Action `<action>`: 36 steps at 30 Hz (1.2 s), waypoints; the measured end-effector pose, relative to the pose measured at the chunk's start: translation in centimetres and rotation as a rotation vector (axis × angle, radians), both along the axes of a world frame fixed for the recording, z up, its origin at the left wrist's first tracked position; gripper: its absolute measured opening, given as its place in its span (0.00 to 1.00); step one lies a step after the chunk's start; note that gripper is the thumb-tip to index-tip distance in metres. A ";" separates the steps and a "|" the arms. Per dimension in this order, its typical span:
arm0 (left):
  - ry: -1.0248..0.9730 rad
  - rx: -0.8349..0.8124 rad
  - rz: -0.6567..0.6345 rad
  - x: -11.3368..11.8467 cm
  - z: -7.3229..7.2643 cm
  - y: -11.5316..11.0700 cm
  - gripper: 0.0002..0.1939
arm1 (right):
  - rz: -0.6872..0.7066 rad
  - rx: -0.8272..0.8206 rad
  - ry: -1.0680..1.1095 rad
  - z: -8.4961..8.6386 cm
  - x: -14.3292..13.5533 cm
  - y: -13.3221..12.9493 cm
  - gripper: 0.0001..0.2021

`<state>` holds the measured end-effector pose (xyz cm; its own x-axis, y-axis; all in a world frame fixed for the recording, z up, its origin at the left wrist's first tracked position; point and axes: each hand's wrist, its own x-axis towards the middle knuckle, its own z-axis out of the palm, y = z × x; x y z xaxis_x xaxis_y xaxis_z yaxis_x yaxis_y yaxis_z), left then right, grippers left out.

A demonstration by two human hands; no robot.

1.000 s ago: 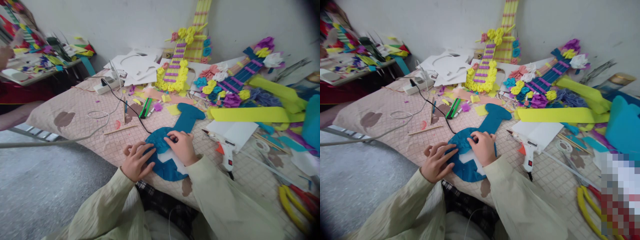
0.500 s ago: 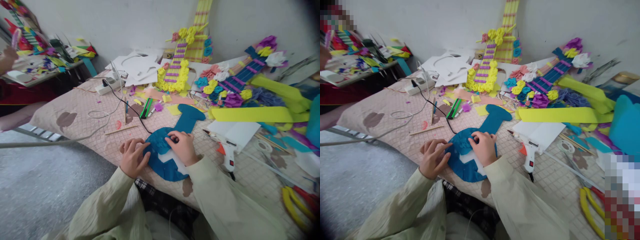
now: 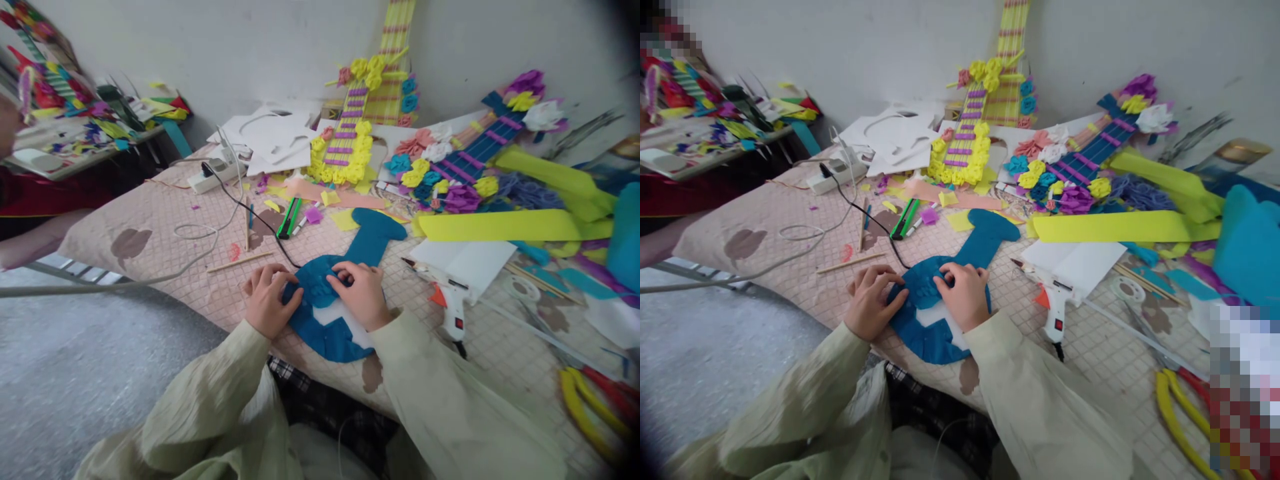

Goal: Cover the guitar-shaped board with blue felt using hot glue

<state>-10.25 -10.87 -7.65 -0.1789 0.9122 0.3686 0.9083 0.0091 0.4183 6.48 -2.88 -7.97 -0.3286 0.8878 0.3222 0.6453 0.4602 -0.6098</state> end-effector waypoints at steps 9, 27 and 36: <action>-0.006 0.057 -0.022 0.3 0.3 0.0 0.05 | 0.004 -0.010 0.009 0.1 0.0 -0.1 0.04; 0.124 0.219 -0.121 0.2 0.1 -1.1 0.08 | 0.024 -0.002 0.014 0.2 -0.5 0.1 0.04; 0.247 0.196 -0.185 -0.7 -0.9 -2.1 0.11 | 0.015 -0.001 -0.006 0.2 -0.5 0.1 0.04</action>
